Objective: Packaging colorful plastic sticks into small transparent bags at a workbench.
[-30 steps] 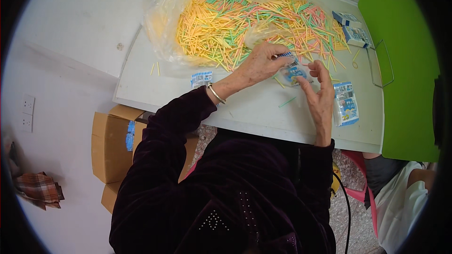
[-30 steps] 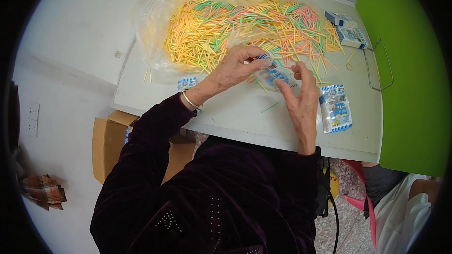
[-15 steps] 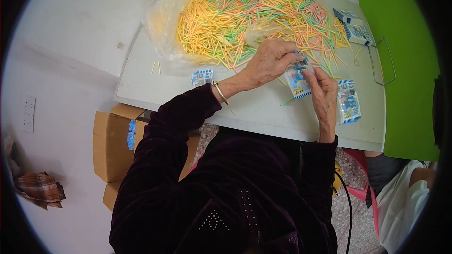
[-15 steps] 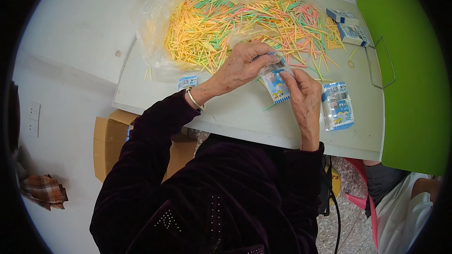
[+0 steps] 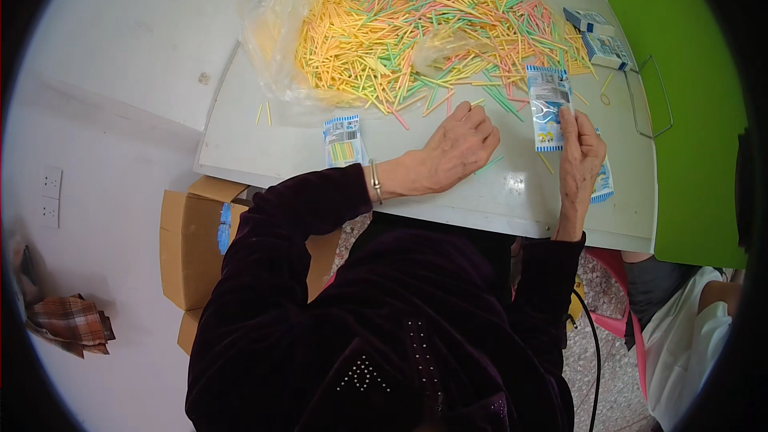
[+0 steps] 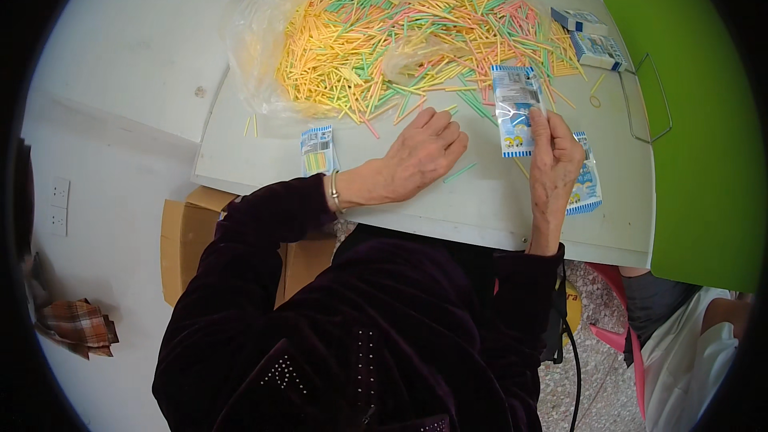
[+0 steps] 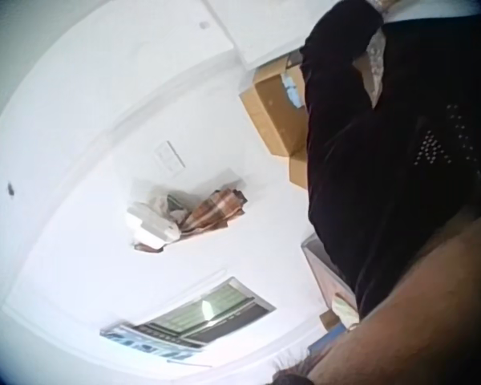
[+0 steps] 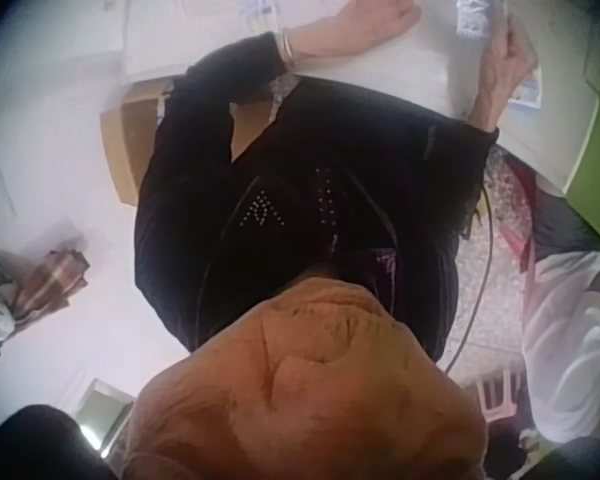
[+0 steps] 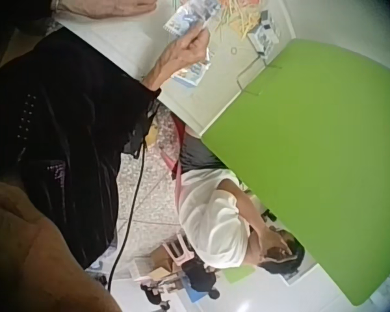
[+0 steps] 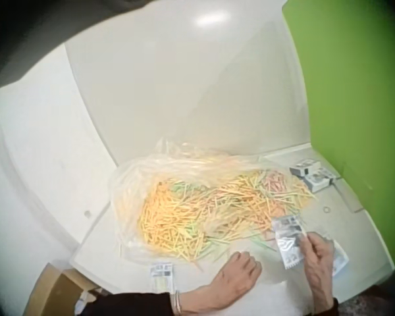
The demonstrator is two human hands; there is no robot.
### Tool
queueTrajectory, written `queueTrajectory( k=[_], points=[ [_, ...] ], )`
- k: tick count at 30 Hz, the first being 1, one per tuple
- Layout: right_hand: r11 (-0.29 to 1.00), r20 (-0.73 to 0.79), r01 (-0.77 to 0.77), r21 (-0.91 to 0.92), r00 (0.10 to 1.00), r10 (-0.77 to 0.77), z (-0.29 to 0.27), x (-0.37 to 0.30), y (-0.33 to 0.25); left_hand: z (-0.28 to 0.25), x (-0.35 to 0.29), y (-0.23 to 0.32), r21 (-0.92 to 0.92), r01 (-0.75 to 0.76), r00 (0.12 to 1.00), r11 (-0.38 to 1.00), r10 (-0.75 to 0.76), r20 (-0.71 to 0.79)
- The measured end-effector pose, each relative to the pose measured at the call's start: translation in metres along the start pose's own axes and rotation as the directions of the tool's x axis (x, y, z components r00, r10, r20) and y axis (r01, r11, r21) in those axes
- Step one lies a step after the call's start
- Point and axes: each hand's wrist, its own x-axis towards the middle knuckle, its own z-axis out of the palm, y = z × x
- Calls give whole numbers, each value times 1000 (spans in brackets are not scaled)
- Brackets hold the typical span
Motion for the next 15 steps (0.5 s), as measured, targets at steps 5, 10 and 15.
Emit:
queueTrajectory(
  k=[5, 10, 15],
  points=[
    [998, 9, -2, 62, 1000, 2, 7, -1, 4, -6, -1, -8, -23, -31, 999, 999, 31, 11],
    [1000, 62, 0, 9, 998, 0, 9, -6, 7, -58, -45, -30, -117, 226, 958, 967, -243, -155],
    [988, 119, -73, 137, 991, 56, 17, -9, 2, -98, -143, -56, -92, 718, 696, 690, -708, 120]
  ],
)
